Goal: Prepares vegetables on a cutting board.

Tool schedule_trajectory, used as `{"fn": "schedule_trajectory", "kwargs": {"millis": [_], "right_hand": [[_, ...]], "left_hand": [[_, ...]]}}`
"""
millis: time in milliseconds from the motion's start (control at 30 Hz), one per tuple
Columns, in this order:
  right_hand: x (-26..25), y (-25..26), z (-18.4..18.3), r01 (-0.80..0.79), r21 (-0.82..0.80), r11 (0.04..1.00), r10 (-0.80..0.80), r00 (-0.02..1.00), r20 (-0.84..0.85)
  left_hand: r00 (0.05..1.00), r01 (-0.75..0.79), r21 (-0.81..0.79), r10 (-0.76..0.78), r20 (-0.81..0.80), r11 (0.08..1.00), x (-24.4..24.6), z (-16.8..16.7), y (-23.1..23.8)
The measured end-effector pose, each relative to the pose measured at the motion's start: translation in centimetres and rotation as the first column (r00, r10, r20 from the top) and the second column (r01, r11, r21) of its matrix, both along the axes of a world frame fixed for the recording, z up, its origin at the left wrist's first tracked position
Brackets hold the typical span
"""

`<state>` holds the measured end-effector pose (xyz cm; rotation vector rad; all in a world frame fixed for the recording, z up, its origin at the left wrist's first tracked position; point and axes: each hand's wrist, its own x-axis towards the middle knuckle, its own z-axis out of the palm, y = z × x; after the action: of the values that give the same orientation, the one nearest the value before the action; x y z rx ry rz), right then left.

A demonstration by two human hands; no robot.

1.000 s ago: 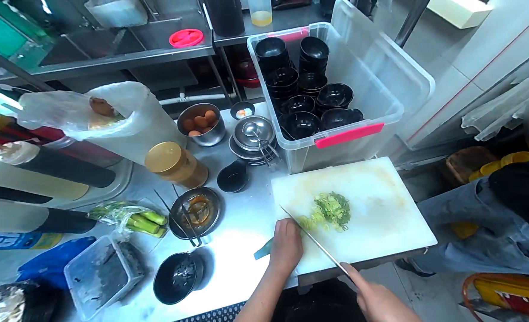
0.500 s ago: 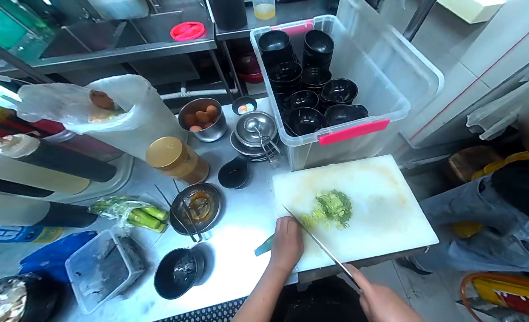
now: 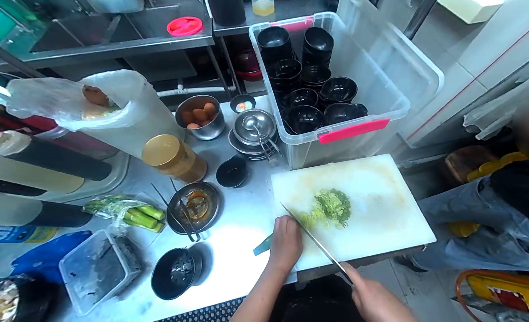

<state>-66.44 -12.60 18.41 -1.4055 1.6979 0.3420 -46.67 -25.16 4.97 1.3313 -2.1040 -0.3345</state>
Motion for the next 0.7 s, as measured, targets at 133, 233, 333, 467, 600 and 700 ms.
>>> {"fn": "schedule_trajectory", "kwargs": {"millis": [133,233,333,467,600,700], "right_hand": [[1.3,-2.7,-1.1,-0.024,0.0,1.0,0.024,1.0,-0.019],[0.8,-1.8,1.1,-0.016,-0.002,1.0,0.015,1.0,-0.01],[0.2,0.0,1.7,-0.007,-0.009,1.0,0.007,1.0,0.001],[0.9,-0.8,-0.9,0.007,0.009,1.0,-0.007,1.0,-0.002],[2.0,-3.1,-1.9,-0.013,-0.01,1.0,0.013,1.0,-0.012],[1.8,-3.1,-1.9,-0.025,-0.01,1.0,0.025,1.0,-0.014]], "left_hand": [[1.0,-0.005,0.023,0.005,0.001,1.0,0.0,0.1,0.0],[1.0,-0.018,0.021,0.018,0.011,1.0,0.0,0.1,0.0],[1.0,-0.014,0.007,0.014,0.012,1.0,0.0,0.0,0.1],[1.0,-0.001,-0.013,0.001,-0.001,1.0,0.1,-0.1,0.0],[1.0,0.007,-0.021,-0.007,-0.004,1.0,0.2,-0.3,-0.1],[1.0,0.0,-0.011,0.0,-0.002,1.0,0.2,-0.3,0.0]]}}
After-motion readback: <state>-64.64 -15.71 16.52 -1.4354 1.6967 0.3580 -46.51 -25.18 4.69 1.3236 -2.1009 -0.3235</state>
